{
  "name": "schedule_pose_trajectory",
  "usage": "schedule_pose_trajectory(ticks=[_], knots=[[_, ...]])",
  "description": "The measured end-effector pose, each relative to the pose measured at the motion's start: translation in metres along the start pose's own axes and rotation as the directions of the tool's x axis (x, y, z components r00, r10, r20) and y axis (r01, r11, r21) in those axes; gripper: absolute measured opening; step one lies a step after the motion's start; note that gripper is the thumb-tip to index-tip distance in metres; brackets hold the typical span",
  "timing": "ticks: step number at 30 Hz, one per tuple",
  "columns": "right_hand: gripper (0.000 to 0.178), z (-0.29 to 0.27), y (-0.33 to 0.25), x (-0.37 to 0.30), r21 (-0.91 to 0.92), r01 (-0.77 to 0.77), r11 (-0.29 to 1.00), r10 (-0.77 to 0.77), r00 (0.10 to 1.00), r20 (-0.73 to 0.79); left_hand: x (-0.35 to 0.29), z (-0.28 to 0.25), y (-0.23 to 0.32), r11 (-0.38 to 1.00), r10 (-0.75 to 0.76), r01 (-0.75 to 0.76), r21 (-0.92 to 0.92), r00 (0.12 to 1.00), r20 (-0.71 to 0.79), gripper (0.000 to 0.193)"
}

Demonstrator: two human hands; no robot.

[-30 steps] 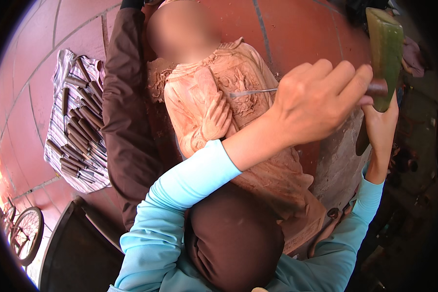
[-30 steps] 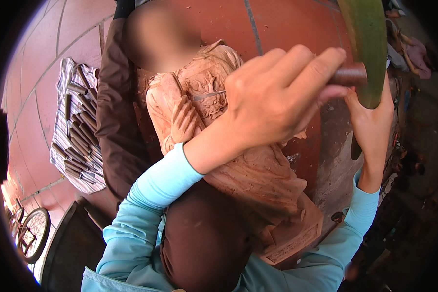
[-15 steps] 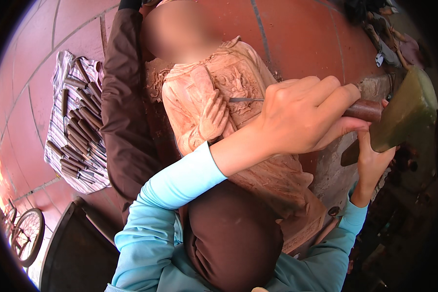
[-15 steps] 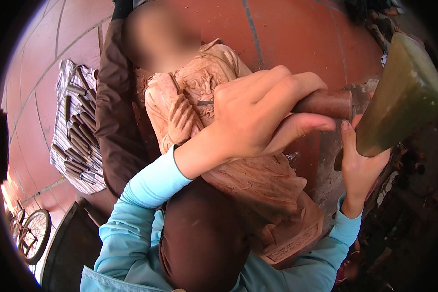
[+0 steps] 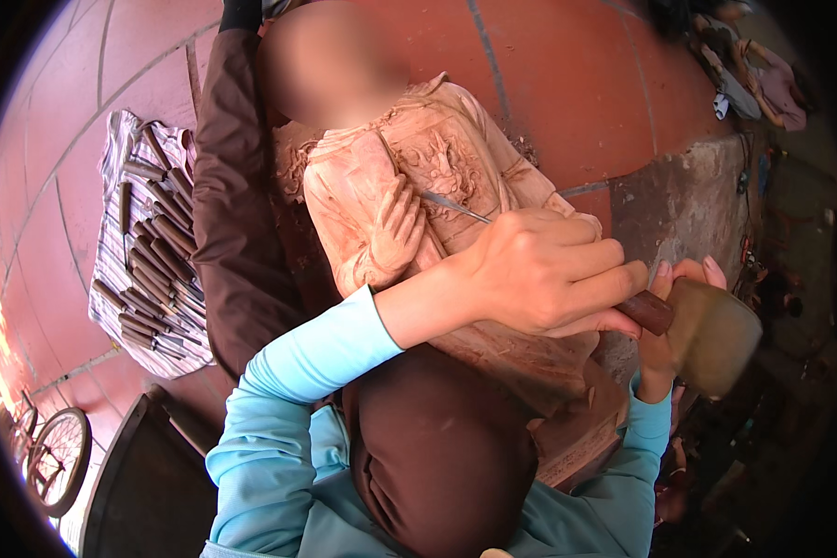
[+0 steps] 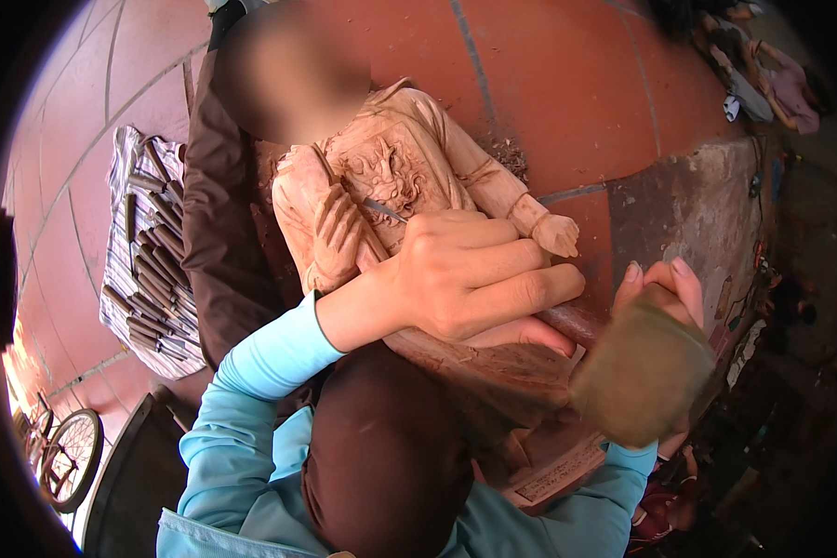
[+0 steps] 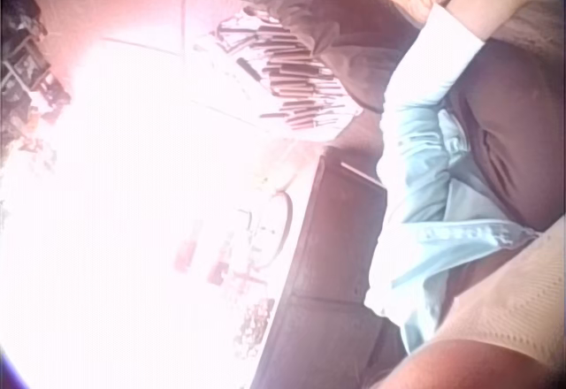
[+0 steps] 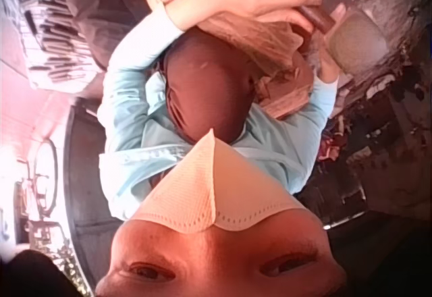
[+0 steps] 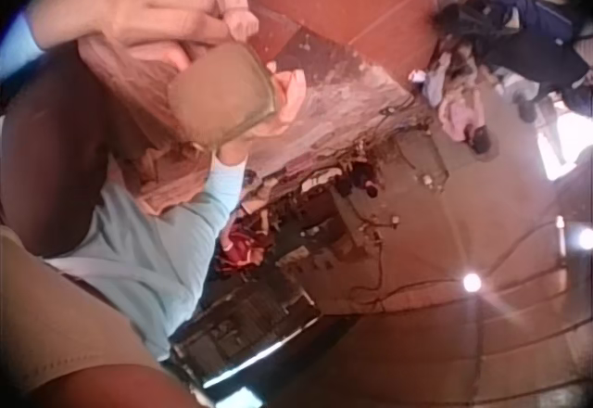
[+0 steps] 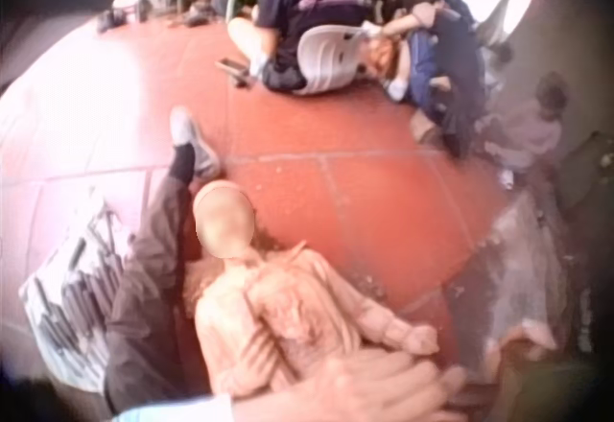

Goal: The person carves a wooden sculpture of a man using a chisel and a mallet. They repeatedly strike the chisel to refine the details on the figure's chest and clothing. The person occasionally switches chisels from a collection laid out on a cloth nearby.

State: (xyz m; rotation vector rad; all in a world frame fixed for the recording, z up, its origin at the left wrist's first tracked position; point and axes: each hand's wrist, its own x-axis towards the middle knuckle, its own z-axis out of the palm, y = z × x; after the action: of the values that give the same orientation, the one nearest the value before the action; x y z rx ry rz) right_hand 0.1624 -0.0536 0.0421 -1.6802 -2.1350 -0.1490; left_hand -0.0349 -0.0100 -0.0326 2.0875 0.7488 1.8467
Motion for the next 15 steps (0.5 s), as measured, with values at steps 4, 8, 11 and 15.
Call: schedule_pose_trajectory(ticks=[4,8,11,15], knots=[[0.045,-0.004,0.023,-0.005,-0.052,0.173,0.984,-0.171,0.985,0.028,-0.003,0.005,0.008,0.981,0.143,-0.138,0.137,0.989,-0.025,0.039],[0.049,-0.006,0.013,-0.006,0.050,0.095,0.994,-0.097,0.994,0.046,0.001,0.005,0.008,0.998,0.025,-0.025,0.062,1.000,0.003,0.040],[0.049,-0.014,0.014,0.000,-0.051,0.219,0.974,-0.214,0.972,0.096,0.005,0.005,0.003,0.999,-0.021,0.022,0.024,0.998,-0.064,0.041],[0.048,-0.010,0.006,0.001,0.057,0.182,0.982,-0.184,0.982,0.036,0.008,-0.001,0.003,0.999,-0.009,0.012,0.043,0.998,-0.056,0.037]])
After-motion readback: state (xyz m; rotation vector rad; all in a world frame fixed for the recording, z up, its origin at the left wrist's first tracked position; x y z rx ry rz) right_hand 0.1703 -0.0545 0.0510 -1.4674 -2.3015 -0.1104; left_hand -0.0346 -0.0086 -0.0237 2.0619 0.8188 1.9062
